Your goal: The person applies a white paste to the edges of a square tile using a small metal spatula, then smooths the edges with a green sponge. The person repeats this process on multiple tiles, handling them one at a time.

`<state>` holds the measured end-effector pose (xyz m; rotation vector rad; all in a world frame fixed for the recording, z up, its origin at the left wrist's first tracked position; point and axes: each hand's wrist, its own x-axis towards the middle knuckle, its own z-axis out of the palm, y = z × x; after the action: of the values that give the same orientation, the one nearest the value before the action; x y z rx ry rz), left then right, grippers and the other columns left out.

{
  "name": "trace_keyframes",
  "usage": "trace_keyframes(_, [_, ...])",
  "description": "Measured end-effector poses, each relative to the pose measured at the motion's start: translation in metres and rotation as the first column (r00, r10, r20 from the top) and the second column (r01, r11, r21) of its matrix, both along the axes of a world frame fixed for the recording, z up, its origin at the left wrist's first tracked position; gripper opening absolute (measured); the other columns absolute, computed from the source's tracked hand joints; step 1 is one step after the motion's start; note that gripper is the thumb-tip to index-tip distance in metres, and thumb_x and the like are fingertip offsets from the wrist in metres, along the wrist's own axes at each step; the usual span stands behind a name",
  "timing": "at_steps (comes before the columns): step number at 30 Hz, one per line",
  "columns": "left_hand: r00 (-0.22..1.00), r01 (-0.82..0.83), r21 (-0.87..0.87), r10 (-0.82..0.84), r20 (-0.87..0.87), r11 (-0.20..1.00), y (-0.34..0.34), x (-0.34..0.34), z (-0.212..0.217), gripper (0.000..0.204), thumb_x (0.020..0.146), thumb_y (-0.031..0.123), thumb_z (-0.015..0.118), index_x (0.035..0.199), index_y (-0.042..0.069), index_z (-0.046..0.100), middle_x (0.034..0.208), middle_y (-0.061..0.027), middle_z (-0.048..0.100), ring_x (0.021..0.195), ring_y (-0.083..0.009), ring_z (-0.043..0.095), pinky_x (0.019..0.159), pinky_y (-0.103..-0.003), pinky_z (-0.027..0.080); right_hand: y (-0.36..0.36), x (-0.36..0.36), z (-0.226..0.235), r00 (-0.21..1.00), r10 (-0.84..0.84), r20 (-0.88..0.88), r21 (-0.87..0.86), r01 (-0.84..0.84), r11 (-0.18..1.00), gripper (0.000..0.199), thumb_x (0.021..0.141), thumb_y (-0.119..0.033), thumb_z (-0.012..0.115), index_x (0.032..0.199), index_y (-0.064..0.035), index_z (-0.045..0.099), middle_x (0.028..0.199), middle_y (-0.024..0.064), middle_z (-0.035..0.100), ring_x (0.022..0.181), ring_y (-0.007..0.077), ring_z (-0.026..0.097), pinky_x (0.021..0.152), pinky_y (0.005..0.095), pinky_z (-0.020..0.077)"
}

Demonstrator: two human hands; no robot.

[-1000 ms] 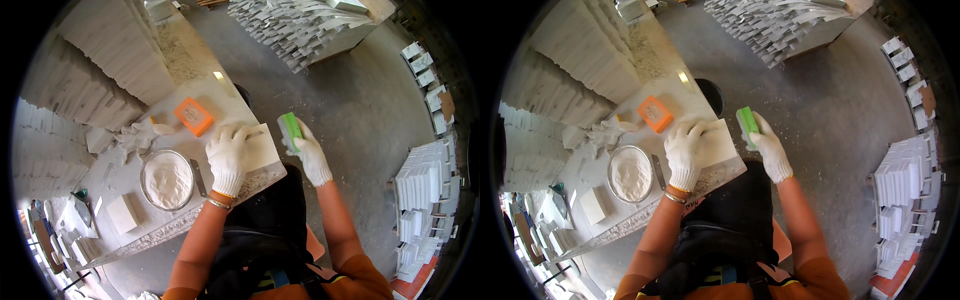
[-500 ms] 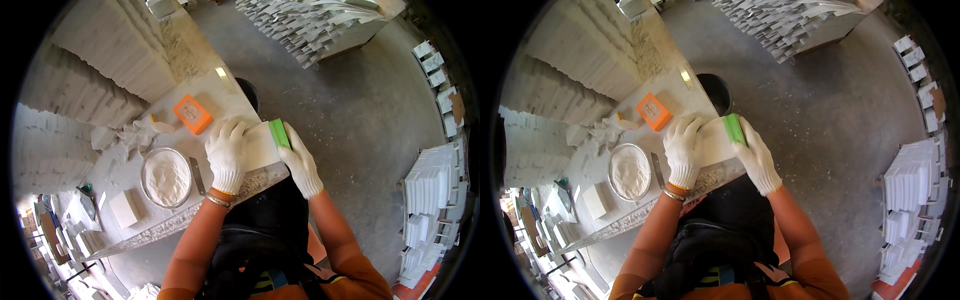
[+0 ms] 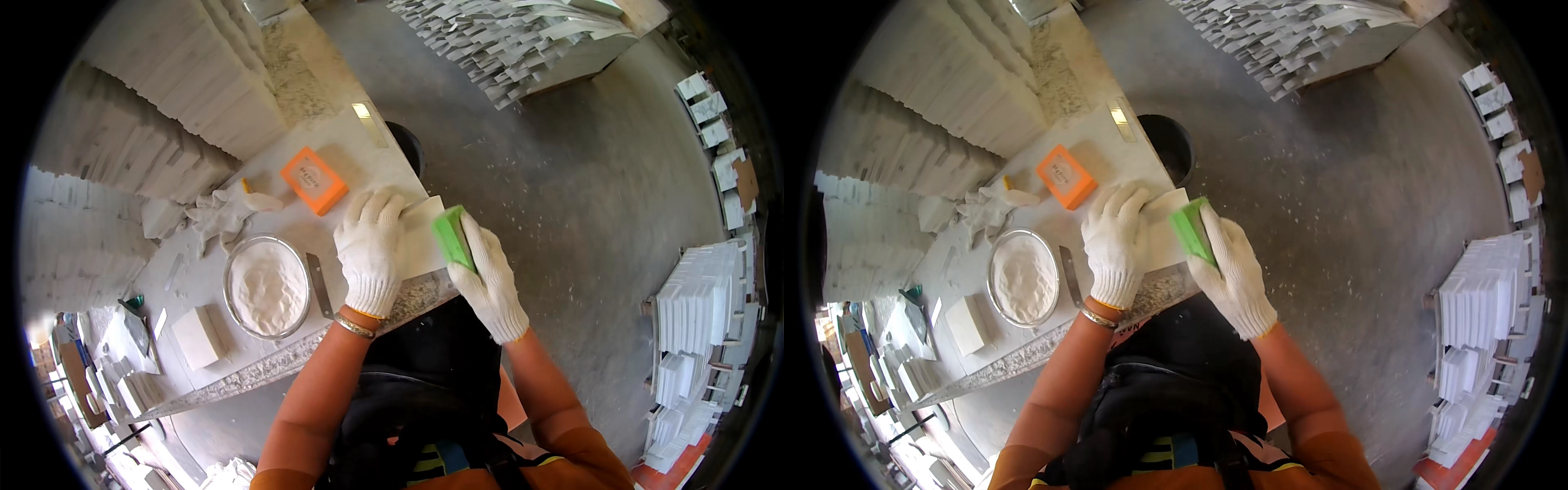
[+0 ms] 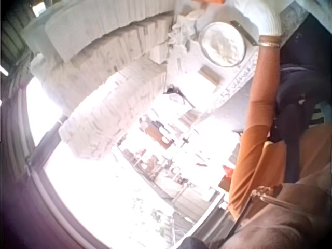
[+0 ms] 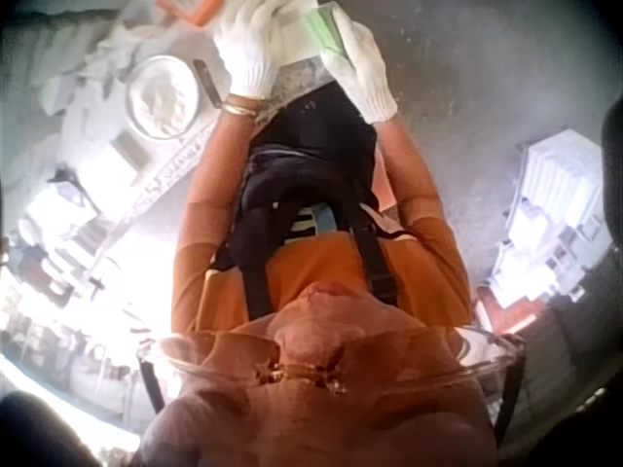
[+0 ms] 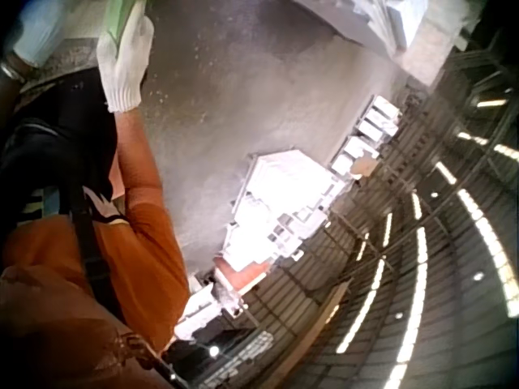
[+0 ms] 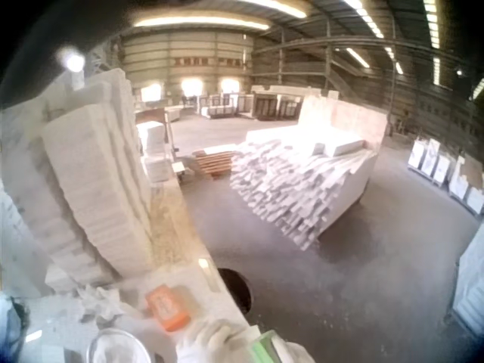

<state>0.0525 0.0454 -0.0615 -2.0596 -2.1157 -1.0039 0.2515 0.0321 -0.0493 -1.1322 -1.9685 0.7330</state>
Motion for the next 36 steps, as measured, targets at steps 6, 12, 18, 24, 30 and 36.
trace_keyframes(6, [0.998,0.037,-0.032,-0.035,0.059,0.999,0.001,-0.003,-0.003,0.035,0.084,0.010,0.062,0.118,0.018,0.068,0.131,-0.0024,0.065,0.126,-0.0303,0.056,0.101,-0.049,0.044,0.035,-0.007,-0.007,0.992,-0.118,-0.032,-0.262,0.106,0.959,0.068,0.094,-0.021,0.062,0.155,-0.0043,0.038,0.125,0.0217,0.060,0.115,0.0353,0.060,0.102,0.0406,0.0462])
trace_keyframes(12, [1.000,0.004,0.016,-0.004,-0.015,1.000,0.000,-0.001,-0.001,0.034,0.081,0.013,0.067,0.114,0.018,0.068,0.128,-0.0008,0.065,0.124,-0.0282,0.057,0.096,-0.047,0.047,0.004,-0.007,0.002,0.990,-0.007,0.138,0.023,0.004,1.000,0.069,0.091,-0.022,0.063,0.153,-0.0034,0.039,0.124,0.0232,0.059,0.114,0.0397,0.058,0.101,0.0438,0.0456])
trace_keyframes(18, [1.000,0.004,0.062,-0.003,-0.021,0.998,0.001,-0.001,-0.002,0.035,0.081,0.014,0.067,0.115,0.019,0.068,0.128,0.0002,0.065,0.124,-0.0273,0.057,0.096,-0.047,0.047,0.046,-0.011,-0.010,0.959,-0.151,-0.239,-0.437,0.033,0.899,0.071,0.095,-0.026,0.063,0.156,-0.0034,0.035,0.139,0.0200,0.056,0.131,0.0313,0.052,0.112,0.0373,0.0381])
trace_keyframes(24, [1.000,-0.004,0.034,0.003,0.013,0.999,-0.002,0.001,-0.001,0.033,0.082,0.014,0.066,0.114,0.019,0.068,0.129,0.0005,0.065,0.125,-0.0275,0.056,0.096,-0.047,0.047,0.001,-0.002,0.007,0.996,-0.020,-0.087,-0.212,0.001,0.977,0.067,0.096,-0.019,0.062,0.155,-0.0005,0.037,0.139,0.0196,0.055,0.131,0.0305,0.051,0.113,0.0379,0.0364])
trace_keyframes(30, [1.000,-0.024,0.002,0.024,-0.013,1.000,0.000,0.002,0.000,0.031,0.083,0.015,0.065,0.114,0.018,0.067,0.129,0.0004,0.065,0.125,-0.0268,0.057,0.096,-0.046,0.047,0.047,-0.010,-0.014,0.919,-0.140,-0.367,-0.555,-0.095,0.827,0.073,0.097,-0.031,0.057,0.157,0.0009,0.031,0.157,0.0194,0.042,0.146,0.0255,0.038,0.119,0.0329,0.0288])
trace_keyframes(36, [1.000,-0.024,0.004,0.024,-0.012,1.000,-0.001,-0.001,-0.005,0.032,0.082,0.014,0.066,0.114,0.018,0.067,0.128,0.0002,0.065,0.123,-0.0269,0.057,0.097,-0.047,0.047,0.009,-0.002,0.007,0.962,-0.065,-0.264,-0.423,-0.055,0.904,0.074,0.096,-0.027,0.060,0.158,-0.0002,0.031,0.154,0.0174,0.045,0.143,0.0250,0.041,0.119,0.0347,0.0285])
